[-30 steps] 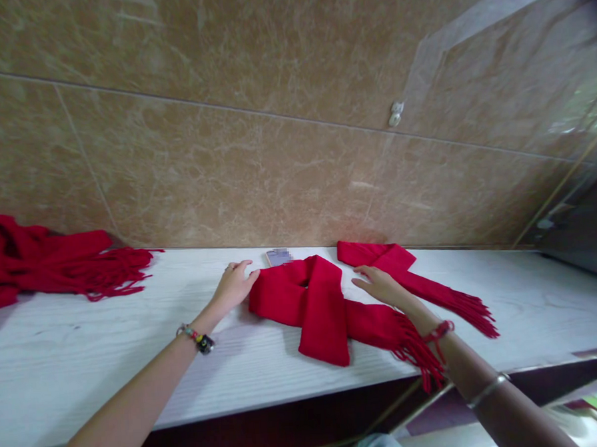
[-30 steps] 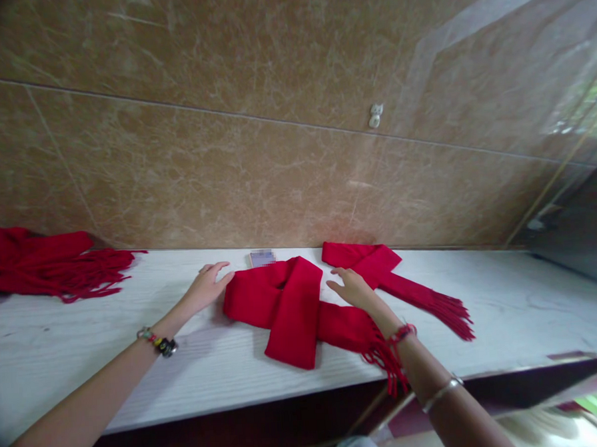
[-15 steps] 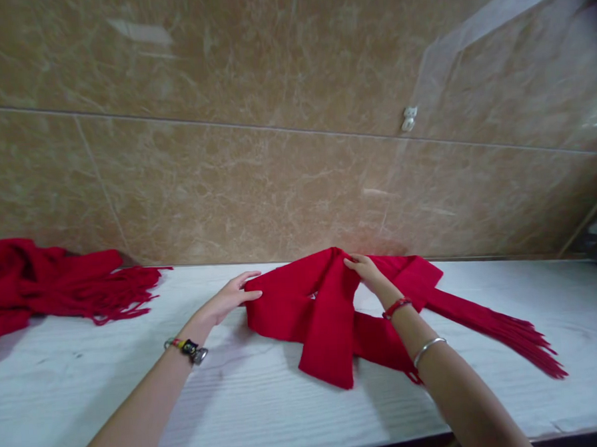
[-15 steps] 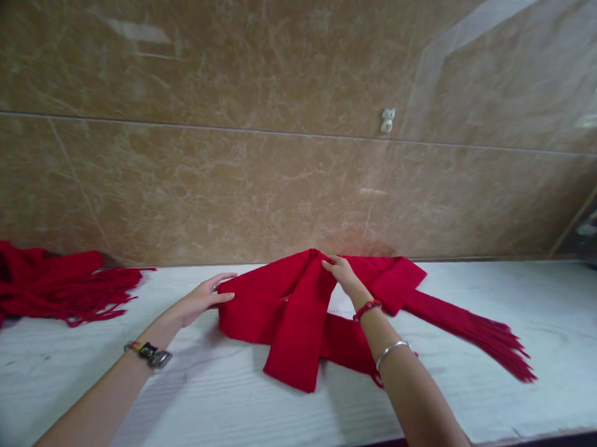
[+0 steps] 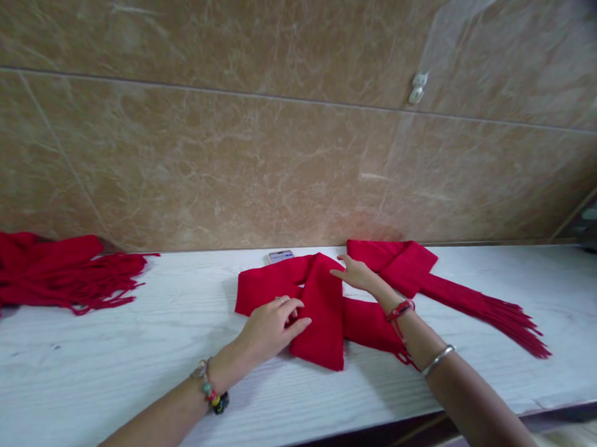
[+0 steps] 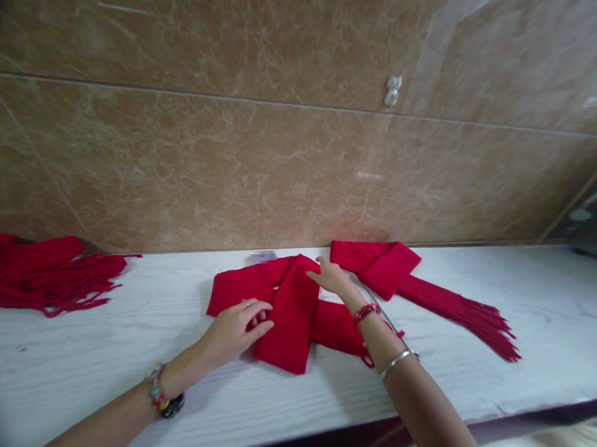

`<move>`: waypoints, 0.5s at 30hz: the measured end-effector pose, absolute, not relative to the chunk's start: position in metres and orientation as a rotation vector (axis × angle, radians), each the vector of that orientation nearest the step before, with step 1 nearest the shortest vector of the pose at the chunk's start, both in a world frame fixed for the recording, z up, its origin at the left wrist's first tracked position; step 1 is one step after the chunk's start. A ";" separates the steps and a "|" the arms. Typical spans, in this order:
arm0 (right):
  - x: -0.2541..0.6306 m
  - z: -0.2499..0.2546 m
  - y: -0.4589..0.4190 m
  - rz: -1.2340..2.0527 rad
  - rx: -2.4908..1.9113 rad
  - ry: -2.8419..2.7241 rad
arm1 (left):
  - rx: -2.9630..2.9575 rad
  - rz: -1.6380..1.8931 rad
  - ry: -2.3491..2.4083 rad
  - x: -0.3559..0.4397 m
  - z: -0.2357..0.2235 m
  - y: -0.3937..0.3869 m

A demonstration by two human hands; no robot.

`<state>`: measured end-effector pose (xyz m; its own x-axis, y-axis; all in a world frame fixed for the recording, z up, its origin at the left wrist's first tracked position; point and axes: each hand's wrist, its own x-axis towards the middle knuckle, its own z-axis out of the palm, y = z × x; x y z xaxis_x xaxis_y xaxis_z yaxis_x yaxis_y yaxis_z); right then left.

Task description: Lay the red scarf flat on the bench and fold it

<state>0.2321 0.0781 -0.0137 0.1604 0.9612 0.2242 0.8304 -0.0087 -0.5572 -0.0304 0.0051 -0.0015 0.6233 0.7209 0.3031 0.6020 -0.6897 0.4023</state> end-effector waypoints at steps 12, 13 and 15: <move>0.214 -0.031 0.083 0.272 -1.816 -1.483 | 2.662 0.355 0.915 -0.024 -0.015 0.001; 0.214 -0.032 0.084 0.265 -1.811 -1.470 | 2.648 0.337 0.892 -0.025 -0.015 0.001; 0.215 -0.031 0.084 0.256 -1.812 -1.466 | 2.636 0.360 0.848 -0.026 -0.016 0.002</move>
<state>0.2152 0.0844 -0.0312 0.3158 0.8989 0.3039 0.7426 -0.0348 -0.6688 -0.0262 0.0020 -0.0158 0.7890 0.6001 0.1322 0.5116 -0.7607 0.3995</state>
